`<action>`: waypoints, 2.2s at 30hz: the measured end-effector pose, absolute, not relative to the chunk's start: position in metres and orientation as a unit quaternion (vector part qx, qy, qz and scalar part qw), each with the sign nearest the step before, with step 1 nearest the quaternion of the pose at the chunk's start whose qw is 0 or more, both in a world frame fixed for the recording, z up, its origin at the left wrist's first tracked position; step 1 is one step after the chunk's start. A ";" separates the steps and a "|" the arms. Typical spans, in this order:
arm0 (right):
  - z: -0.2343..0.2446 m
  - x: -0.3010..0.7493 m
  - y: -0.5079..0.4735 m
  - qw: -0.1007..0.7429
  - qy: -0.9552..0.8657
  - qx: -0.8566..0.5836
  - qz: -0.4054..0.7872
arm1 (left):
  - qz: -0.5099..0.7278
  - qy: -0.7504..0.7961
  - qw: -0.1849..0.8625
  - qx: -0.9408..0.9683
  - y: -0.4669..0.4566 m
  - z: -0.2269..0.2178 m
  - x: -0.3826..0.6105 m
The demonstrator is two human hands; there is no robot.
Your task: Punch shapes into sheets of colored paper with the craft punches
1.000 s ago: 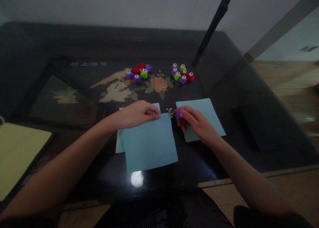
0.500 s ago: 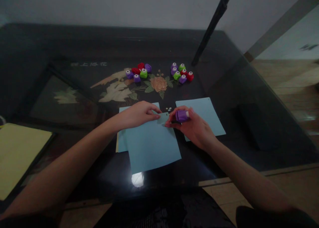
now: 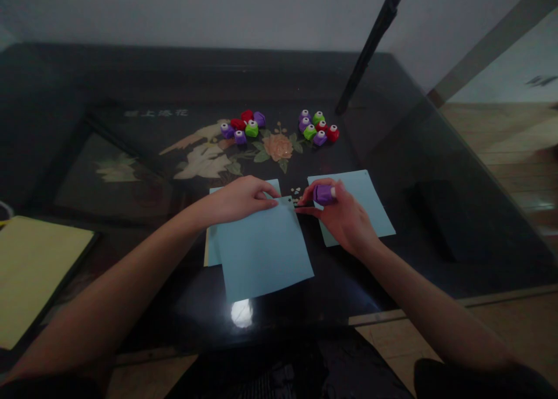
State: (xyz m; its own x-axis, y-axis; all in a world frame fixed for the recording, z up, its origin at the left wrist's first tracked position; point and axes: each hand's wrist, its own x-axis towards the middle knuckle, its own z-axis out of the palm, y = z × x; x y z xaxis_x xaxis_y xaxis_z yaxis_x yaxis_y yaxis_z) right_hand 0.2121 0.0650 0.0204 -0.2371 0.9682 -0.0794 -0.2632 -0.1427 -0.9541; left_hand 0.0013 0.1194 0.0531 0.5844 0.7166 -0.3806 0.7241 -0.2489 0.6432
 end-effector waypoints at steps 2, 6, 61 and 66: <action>0.021 0.212 0.065 0.464 -0.448 -0.397 0.653 | -0.006 0.451 0.410 0.792 0.120 0.054 0.001; 0.022 0.222 0.070 0.495 -0.461 -0.427 0.600 | -0.009 0.453 0.412 0.791 0.119 0.057 -0.001; 0.044 0.339 0.065 0.302 -0.562 -0.563 0.525 | 0.121 0.354 0.427 0.823 0.186 0.050 0.113; 0.015 0.363 0.058 0.320 -0.514 -0.610 0.511 | 0.094 0.343 0.356 0.864 0.199 0.026 0.170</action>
